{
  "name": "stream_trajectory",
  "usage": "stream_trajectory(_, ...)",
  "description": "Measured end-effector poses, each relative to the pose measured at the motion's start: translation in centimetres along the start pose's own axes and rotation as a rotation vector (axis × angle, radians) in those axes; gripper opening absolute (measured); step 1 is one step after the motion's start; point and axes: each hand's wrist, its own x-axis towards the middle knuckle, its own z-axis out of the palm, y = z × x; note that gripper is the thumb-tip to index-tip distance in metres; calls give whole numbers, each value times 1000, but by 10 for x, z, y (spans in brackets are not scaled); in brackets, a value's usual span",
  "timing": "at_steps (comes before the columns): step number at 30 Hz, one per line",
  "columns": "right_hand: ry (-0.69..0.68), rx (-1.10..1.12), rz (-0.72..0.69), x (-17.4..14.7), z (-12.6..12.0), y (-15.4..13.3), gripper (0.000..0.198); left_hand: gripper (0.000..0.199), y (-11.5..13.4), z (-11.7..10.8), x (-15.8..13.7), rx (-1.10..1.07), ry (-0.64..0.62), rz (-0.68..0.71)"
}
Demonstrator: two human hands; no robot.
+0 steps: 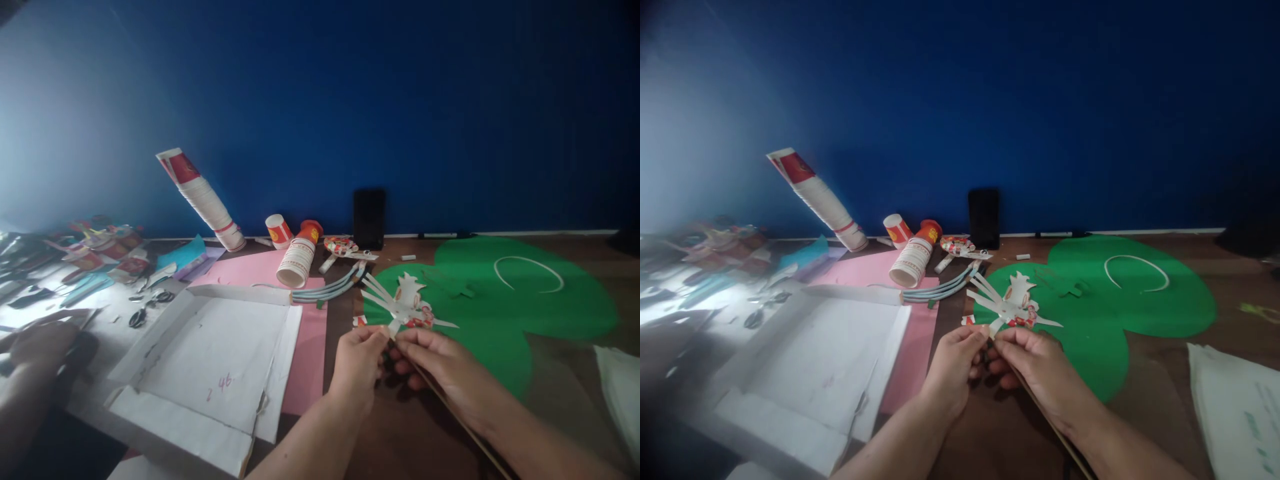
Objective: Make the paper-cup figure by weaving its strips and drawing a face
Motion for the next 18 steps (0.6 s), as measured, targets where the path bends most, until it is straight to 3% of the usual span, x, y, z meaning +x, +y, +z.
stream_trajectory(4, 24, -1, -24, 1, -1, 0, 19, 46, 1, -4, -1, -58, -55, -35)
stream_trajectory(11, 42, -57, -70, 1, 4, 4, 29, 38, -3, -4, 0, -36, -161, 19)
stream_trajectory(18, 35, -109, -76, -3, 8, -3, 33, 38, 2, -1, -1, -21, -122, 46)
